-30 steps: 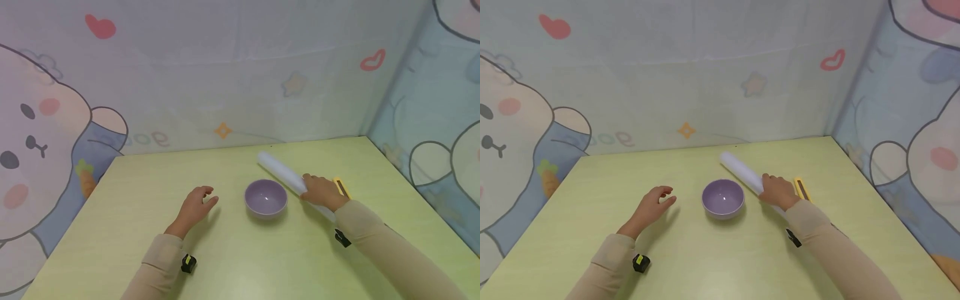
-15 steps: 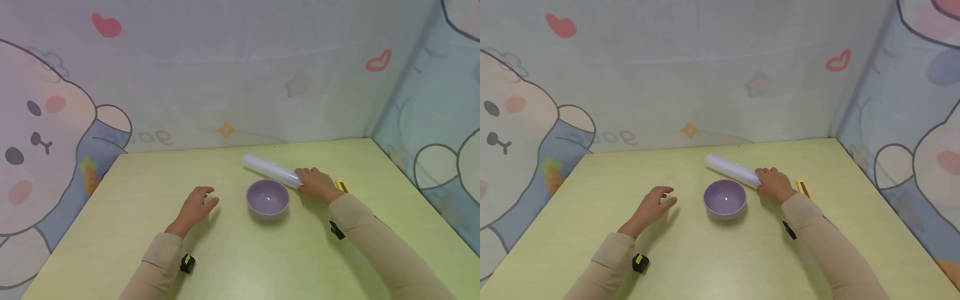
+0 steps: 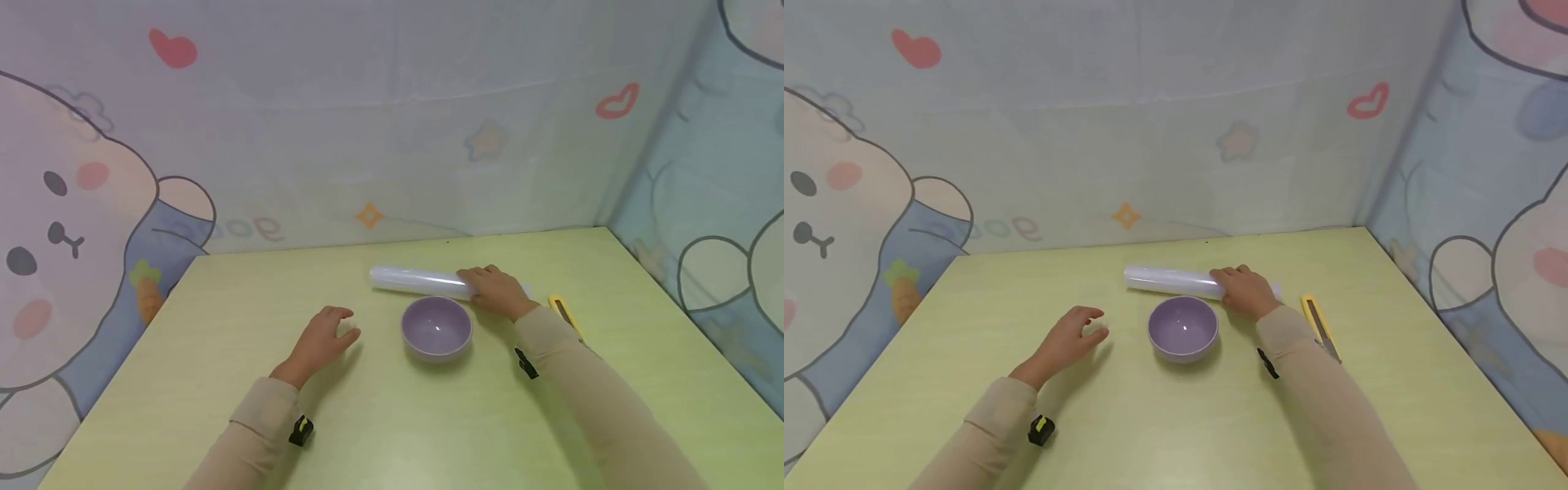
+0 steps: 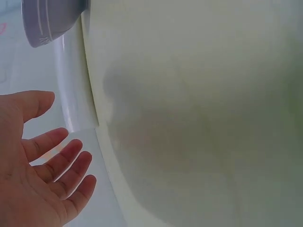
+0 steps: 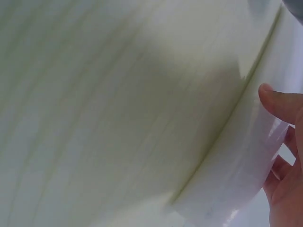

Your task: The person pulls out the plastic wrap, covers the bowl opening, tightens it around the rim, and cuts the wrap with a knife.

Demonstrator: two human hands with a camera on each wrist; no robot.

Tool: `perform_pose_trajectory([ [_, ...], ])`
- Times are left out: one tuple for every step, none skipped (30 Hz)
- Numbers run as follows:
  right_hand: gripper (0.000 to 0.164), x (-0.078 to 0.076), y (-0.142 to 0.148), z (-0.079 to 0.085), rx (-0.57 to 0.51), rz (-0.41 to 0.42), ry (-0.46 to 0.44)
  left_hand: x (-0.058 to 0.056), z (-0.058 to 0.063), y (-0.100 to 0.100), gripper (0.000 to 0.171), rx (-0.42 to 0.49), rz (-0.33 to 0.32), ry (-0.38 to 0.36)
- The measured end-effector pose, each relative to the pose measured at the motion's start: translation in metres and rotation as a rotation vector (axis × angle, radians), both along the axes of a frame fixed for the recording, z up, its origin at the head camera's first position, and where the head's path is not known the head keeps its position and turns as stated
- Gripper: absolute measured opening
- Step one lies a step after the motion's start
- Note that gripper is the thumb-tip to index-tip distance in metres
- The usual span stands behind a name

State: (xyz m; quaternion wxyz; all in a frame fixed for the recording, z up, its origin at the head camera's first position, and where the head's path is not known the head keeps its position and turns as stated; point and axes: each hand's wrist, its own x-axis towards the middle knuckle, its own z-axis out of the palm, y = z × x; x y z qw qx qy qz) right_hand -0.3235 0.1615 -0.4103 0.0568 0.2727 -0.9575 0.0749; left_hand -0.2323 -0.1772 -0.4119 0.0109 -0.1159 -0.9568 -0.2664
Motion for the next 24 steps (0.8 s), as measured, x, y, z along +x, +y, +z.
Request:
perform_pose_trajectory([
  [0.052,-0.002,-0.001,0.000,-0.008,0.002,-0.007,-0.001,0.001,0.001,0.046,-0.017,-0.011,0.005],
  [0.052,-0.003,-0.001,-0.001,-0.015,0.001,-0.017,-0.002,0.003,0.001,0.045,-0.034,-0.022,0.014],
  [0.053,-0.005,-0.002,-0.001,-0.018,0.000,-0.026,-0.003,0.004,0.002,0.045,-0.049,-0.033,0.023],
  [0.053,-0.007,-0.003,0.000,-0.021,0.001,-0.031,-0.005,0.005,0.003,0.045,-0.060,-0.041,0.032],
  [0.054,-0.008,-0.003,0.000,-0.030,0.004,-0.038,-0.006,0.006,0.004,0.044,-0.070,-0.050,0.042],
  [0.054,-0.010,-0.004,0.001,-0.035,0.008,-0.044,-0.007,0.006,0.006,0.044,-0.079,-0.060,0.053],
  [0.055,-0.012,-0.006,0.001,-0.038,0.017,-0.043,-0.008,0.007,0.007,0.043,-0.090,-0.069,0.064],
  [0.055,-0.014,-0.007,0.001,-0.043,0.022,-0.046,-0.010,0.006,0.008,0.043,-0.105,-0.076,0.073],
  [0.055,-0.015,-0.008,0.001,-0.050,0.029,-0.051,-0.011,0.006,0.010,0.042,-0.117,-0.084,0.080],
  [0.055,-0.017,-0.009,0.001,-0.058,0.037,-0.055,-0.013,0.006,0.011,0.042,-0.127,-0.090,0.089],
  [0.054,-0.018,-0.010,0.001,-0.063,0.044,-0.058,-0.014,0.005,0.013,0.041,-0.142,-0.098,0.102],
  [0.054,-0.020,-0.011,0.001,-0.063,0.050,-0.059,-0.016,0.005,0.014,0.040,-0.152,-0.107,0.114],
  [0.054,-0.021,-0.012,0.000,-0.065,0.054,-0.058,-0.018,0.005,0.016,0.040,-0.157,-0.115,0.127],
  [0.054,-0.021,-0.012,0.000,-0.068,0.050,-0.064,-0.020,0.004,0.018,0.039,-0.159,-0.125,0.140],
  [0.054,-0.022,-0.013,-0.001,-0.069,0.050,-0.066,-0.022,0.004,0.019,0.038,-0.163,-0.135,0.160],
  [0.054,-0.023,-0.013,-0.001,-0.067,0.051,-0.062,-0.024,0.004,0.021,0.037,-0.166,-0.145,0.181],
  [0.054,-0.023,-0.014,-0.001,-0.067,0.049,-0.063,-0.027,0.004,0.022,0.035,-0.174,-0.158,0.214],
  [0.054,-0.023,-0.014,-0.001,-0.070,0.048,-0.065,-0.030,0.004,0.023,0.034,-0.179,-0.169,0.243],
  [0.054,-0.022,-0.015,-0.001,-0.073,0.046,-0.069,-0.033,0.004,0.025,0.033,-0.188,-0.179,0.277],
  [0.054,-0.022,-0.015,-0.001,-0.078,0.044,-0.074,-0.036,0.004,0.026,0.032,-0.197,-0.189,0.314],
  [0.054,-0.021,-0.016,-0.001,-0.084,0.044,-0.078,-0.040,0.003,0.027,0.031,-0.211,-0.194,0.352],
  [0.053,-0.021,-0.016,-0.001,-0.084,0.045,-0.078,-0.043,0.003,0.028,0.030,-0.224,-0.196,0.389],
  [0.054,-0.020,-0.017,-0.001,-0.089,0.046,-0.083,-0.047,0.003,0.029,0.030,-0.238,-0.198,0.423],
  [0.054,-0.020,-0.018,-0.001,-0.093,0.046,-0.086,-0.051,0.003,0.031,0.030,-0.246,-0.199,0.451],
])
